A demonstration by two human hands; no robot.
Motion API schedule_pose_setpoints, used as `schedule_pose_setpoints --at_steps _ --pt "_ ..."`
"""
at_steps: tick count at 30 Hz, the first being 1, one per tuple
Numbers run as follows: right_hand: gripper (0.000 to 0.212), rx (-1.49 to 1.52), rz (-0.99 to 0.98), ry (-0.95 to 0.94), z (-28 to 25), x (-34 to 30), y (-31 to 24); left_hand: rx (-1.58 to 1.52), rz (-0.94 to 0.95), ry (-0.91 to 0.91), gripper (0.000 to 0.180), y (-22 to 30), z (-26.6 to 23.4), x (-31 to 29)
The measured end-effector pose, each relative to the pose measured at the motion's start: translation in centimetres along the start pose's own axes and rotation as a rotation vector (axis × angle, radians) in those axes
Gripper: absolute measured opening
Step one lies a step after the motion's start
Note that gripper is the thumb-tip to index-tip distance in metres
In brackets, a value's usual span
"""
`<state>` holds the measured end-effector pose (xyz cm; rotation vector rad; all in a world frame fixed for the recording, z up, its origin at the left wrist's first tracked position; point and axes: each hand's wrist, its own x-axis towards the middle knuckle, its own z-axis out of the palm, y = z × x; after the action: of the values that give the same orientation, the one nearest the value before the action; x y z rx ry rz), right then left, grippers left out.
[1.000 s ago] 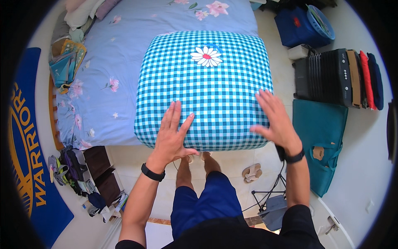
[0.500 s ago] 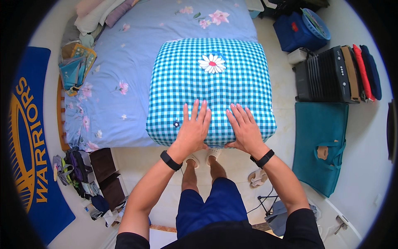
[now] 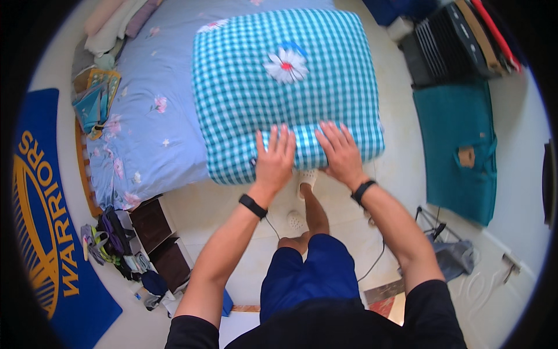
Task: The person folds a green checkered pillow by bringing the two long sides together and then folding it in half.
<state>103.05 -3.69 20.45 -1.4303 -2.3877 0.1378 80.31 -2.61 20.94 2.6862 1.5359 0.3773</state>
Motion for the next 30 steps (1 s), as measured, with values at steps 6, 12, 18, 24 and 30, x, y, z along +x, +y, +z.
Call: schedule_pose_setpoints --at_steps 6,12,18,24,30 --pt "0.103 -0.056 -0.021 0.136 -2.3 4.0 1.4 0.074 0.149 0.074 0.071 -3.4 -2.6 5.3" --pt "0.078 0.014 0.131 0.205 -4.3 1.6 0.4 0.074 0.034 -0.084 0.072 -2.7 -3.8 7.9" --pt "0.060 0.174 0.421 0.235 -7.0 -11.4 -0.4 0.244 -0.027 -0.173 0.091 -1.2 -4.5 10.1" --pt "0.056 0.557 0.901 0.082 -6.8 -20.3 1.6 0.274 -0.032 -0.151 0.101 -3.3 -3.7 10.2" --pt "0.054 0.746 1.144 0.039 -5.6 -25.9 2.8 0.311 -0.056 -0.248 0.103 -3.6 -3.8 11.7"
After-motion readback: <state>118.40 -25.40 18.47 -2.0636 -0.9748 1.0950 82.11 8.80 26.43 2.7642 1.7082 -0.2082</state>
